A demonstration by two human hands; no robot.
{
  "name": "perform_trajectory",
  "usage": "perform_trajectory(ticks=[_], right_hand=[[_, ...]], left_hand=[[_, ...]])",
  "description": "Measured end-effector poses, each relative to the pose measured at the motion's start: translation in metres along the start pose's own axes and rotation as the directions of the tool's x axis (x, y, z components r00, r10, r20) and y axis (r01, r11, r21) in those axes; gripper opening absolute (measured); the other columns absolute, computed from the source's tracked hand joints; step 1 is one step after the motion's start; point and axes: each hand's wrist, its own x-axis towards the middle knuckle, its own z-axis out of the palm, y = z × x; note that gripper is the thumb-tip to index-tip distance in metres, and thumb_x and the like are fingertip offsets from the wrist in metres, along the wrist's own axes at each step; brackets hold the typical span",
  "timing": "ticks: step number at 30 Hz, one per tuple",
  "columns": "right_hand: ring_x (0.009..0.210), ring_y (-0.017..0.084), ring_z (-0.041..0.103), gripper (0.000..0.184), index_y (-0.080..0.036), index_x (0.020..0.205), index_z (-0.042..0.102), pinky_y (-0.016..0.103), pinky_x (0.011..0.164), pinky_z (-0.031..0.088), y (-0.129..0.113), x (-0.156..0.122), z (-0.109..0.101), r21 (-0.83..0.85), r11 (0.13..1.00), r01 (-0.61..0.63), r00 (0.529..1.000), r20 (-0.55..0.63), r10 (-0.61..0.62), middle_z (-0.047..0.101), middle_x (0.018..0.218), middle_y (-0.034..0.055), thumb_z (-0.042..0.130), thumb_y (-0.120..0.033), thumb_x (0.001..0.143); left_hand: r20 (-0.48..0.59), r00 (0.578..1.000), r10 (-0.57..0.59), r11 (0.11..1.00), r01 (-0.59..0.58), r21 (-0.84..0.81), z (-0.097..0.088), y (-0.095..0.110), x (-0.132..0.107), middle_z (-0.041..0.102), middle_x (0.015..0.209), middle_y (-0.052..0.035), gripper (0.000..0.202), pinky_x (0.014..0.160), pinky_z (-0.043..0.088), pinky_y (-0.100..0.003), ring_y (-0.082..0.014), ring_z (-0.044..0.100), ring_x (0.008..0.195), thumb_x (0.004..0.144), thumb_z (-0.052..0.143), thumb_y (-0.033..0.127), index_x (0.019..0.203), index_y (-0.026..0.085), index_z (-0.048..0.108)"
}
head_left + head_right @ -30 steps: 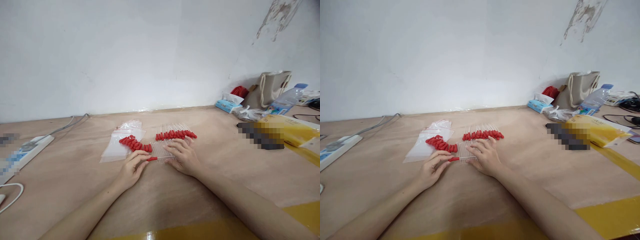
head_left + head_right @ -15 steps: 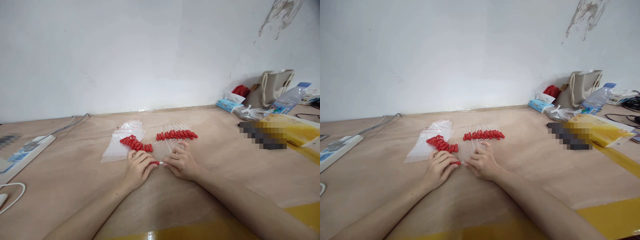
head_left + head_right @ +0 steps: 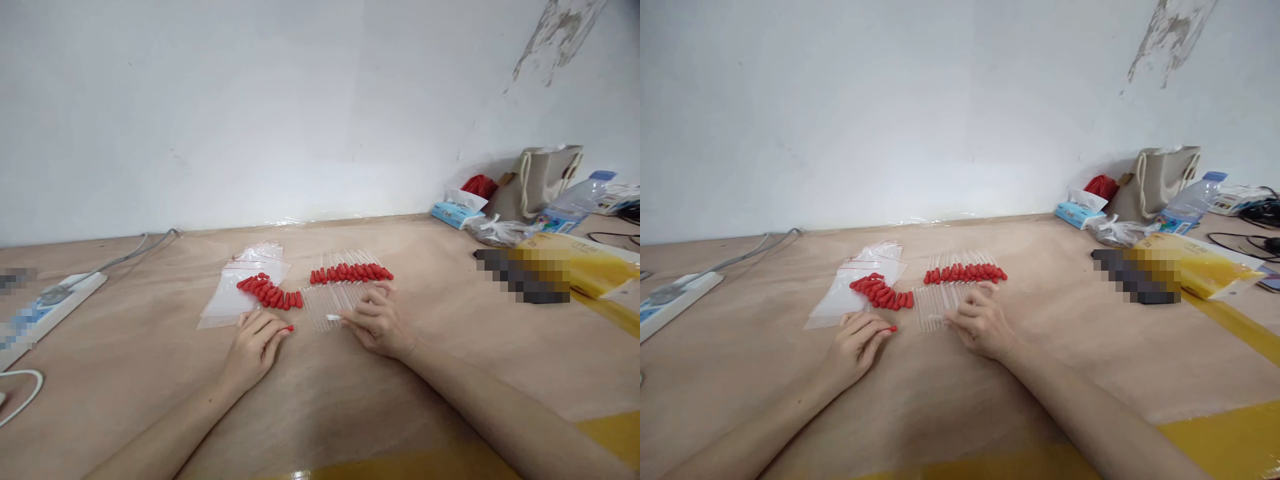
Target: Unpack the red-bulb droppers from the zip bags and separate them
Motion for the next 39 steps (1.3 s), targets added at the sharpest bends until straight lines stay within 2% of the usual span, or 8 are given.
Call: perform_trajectory(ticks=[4,7,10,17,21,29,35,39], right_hand=[[0.069,0.011,0.049,0.025,-0.025,0.102,0.063,0.032,0.082,0.027,0.012,0.004,0.000,-0.078,0.962,-0.263,0.964,-0.071,0.258,0.059,0.066,-0.0013,0.048,-0.022,0.082],[0.070,0.012,0.051,0.024,-0.021,0.098,0.063,0.031,0.079,0.027,0.013,0.008,0.005,-0.115,0.930,-0.348,0.936,-0.094,0.339,0.061,0.067,0.0001,0.047,-0.020,0.081],[0.068,0.013,0.052,0.017,-0.019,0.086,0.063,0.031,0.080,0.025,0.010,0.011,0.010,-0.109,0.921,-0.374,0.925,-0.117,0.362,0.063,0.068,0.0007,0.047,-0.021,0.080],[0.068,0.013,0.048,0.016,-0.019,0.071,0.060,0.034,0.084,0.022,0.006,0.014,0.019,-0.184,0.945,-0.272,0.962,-0.067,0.264,0.062,0.063,0.0002,0.046,-0.019,0.079],[0.071,0.013,0.047,0.016,-0.021,0.075,0.062,0.037,0.088,0.020,0.004,0.012,0.019,-0.185,0.957,-0.225,0.973,0.004,0.230,0.063,0.068,-0.0003,0.046,-0.023,0.081],[0.080,0.016,0.047,0.027,-0.022,0.081,0.065,0.041,0.091,0.018,0.002,0.010,0.013,-0.113,0.974,-0.199,0.971,0.112,0.211,0.062,0.080,0.0020,0.051,-0.045,0.079],[0.080,0.015,0.048,0.025,-0.023,0.078,0.066,0.037,0.089,0.020,0.004,0.006,0.011,-0.081,0.951,-0.300,0.953,0.013,0.302,0.062,0.080,0.0021,0.050,-0.042,0.081],[0.076,0.014,0.048,0.024,-0.023,0.072,0.065,0.034,0.085,0.021,0.012,0.004,0.008,-0.069,0.904,-0.422,0.905,-0.080,0.417,0.061,0.072,0.0006,0.049,-0.037,0.083]], left_hand=[[-0.139,0.988,-0.072,0.994,0.059,-0.092,0.005,-0.006,0.002,0.055,0.096,-0.0064,0.024,0.074,0.046,-0.029,-0.0150,0.055,0.084,0.085,0.044,0.019,0.105,0.021,0.057],[-0.245,0.962,-0.119,0.993,0.111,-0.048,0.010,-0.012,0.014,0.049,0.101,-0.0085,0.030,0.078,0.045,-0.031,-0.0160,0.053,0.088,0.085,0.042,0.017,0.113,0.020,0.053],[-0.278,0.953,-0.118,0.991,0.133,0.034,0.011,-0.021,0.024,0.053,0.097,-0.0075,0.029,0.079,0.044,-0.032,-0.0171,0.054,0.089,0.085,0.044,0.018,0.113,0.019,0.052],[-0.206,0.977,-0.055,0.927,0.126,0.353,0.011,-0.026,0.026,0.066,0.085,-0.0028,0.010,0.083,0.028,-0.042,-0.0218,0.055,0.087,0.081,0.054,0.028,0.086,0.022,0.060],[-0.184,0.982,-0.037,0.931,0.101,0.352,0.012,-0.024,0.025,0.065,0.090,-0.0034,0.012,0.087,0.024,-0.043,-0.0216,0.054,0.090,0.081,0.054,0.030,0.089,0.024,0.062],[-0.170,0.983,-0.065,0.929,0.122,0.350,0.008,-0.017,0.027,0.061,0.100,-0.0053,0.018,0.088,0.024,-0.042,-0.0224,0.051,0.097,0.082,0.052,0.033,0.094,0.024,0.062],[0.009,0.986,-0.166,0.920,0.152,0.361,0.020,-0.011,0.070,0.060,0.097,-0.0055,0.018,0.085,0.024,-0.043,-0.0239,0.048,0.096,0.081,0.052,0.036,0.088,0.023,0.062],[0.118,0.952,-0.282,0.922,0.235,0.306,0.041,-0.010,0.106,0.062,0.087,-0.0039,0.026,0.081,0.026,-0.044,-0.0247,0.050,0.092,0.078,0.052,0.046,0.076,0.022,0.059]])
